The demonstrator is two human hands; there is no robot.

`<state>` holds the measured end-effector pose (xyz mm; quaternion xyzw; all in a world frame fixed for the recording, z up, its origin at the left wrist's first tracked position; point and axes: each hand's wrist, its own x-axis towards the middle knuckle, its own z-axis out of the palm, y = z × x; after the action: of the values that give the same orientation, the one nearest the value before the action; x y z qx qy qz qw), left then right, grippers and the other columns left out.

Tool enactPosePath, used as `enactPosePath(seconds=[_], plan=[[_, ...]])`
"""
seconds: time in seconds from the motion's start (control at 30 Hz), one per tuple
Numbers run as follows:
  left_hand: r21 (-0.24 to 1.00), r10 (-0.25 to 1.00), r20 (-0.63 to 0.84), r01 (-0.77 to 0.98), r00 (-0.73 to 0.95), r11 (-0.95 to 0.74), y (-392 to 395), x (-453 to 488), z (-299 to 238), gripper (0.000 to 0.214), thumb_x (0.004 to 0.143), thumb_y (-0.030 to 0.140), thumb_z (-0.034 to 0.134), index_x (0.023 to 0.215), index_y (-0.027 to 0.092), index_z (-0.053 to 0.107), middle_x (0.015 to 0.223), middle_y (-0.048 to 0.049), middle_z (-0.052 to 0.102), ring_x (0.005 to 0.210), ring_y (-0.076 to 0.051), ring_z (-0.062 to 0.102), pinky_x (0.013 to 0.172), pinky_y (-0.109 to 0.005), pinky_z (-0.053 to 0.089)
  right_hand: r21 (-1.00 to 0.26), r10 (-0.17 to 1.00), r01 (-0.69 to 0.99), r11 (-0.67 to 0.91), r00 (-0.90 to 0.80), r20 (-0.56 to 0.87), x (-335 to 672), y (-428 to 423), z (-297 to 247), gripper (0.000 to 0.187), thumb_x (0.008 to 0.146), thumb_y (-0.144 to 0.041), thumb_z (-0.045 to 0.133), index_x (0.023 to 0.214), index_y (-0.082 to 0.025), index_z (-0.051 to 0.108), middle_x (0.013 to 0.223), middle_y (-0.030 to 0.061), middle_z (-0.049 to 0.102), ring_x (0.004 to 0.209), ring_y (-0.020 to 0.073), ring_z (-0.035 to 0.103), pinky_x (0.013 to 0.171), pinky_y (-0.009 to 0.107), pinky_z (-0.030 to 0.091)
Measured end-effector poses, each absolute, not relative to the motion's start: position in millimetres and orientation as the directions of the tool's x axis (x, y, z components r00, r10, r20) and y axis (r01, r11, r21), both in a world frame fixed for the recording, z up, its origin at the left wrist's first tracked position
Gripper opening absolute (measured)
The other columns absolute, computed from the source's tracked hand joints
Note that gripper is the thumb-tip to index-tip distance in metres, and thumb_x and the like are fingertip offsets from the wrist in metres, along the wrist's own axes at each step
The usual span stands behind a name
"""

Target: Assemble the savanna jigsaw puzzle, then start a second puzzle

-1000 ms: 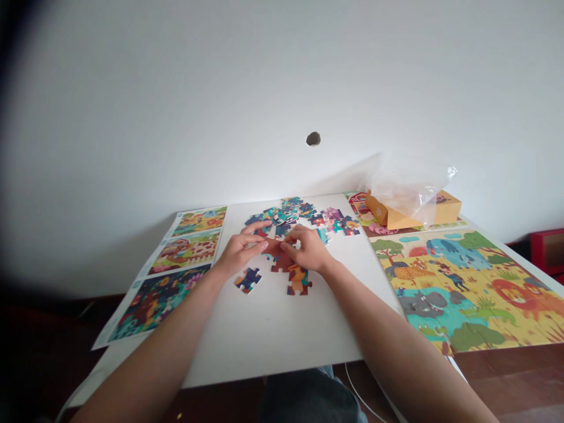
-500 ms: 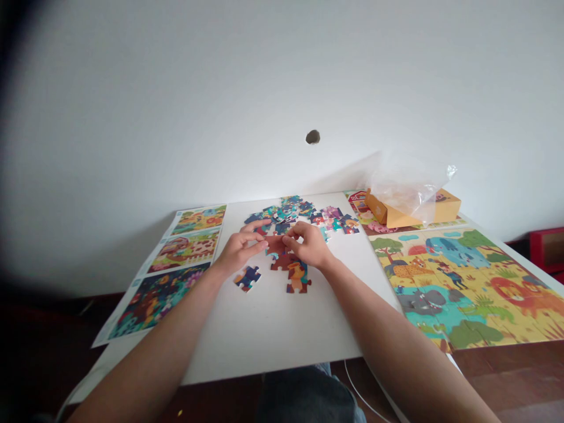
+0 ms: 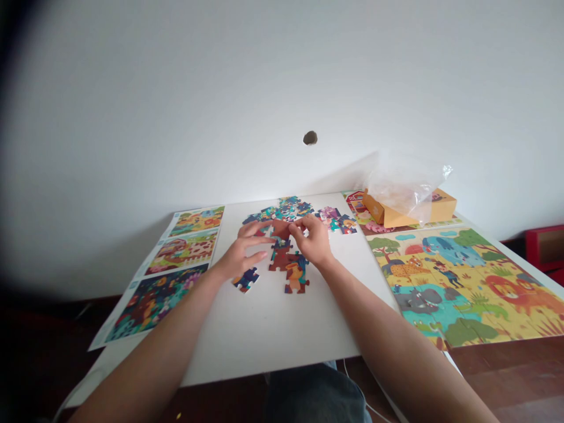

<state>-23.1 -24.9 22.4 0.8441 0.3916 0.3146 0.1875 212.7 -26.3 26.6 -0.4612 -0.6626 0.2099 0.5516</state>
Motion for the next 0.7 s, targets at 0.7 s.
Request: enactPosePath(seconds=[0.7], plan=[[0.524, 0.804, 0.367, 0.61, 0.468, -0.594, -27.7, -18.2, 17.2, 0.075, 0.076, 0.038, 0.079, 0.144, 0.035, 0.048, 0.13, -0.0058, 0.063, 0.133, -0.031, 0.042, 0.113, -0.054, 0.033, -0.876, 0.887, 0.221, 0.429, 0.08, 0.454, 212.6, -25.8, 29.7, 0.022, 0.081, -0.035, 0.063, 0.065, -0.019, 0.064, 0.065, 0.0002, 0.057, 0.065, 0.0148, 0.049, 0.067, 0.031, 0.039]])
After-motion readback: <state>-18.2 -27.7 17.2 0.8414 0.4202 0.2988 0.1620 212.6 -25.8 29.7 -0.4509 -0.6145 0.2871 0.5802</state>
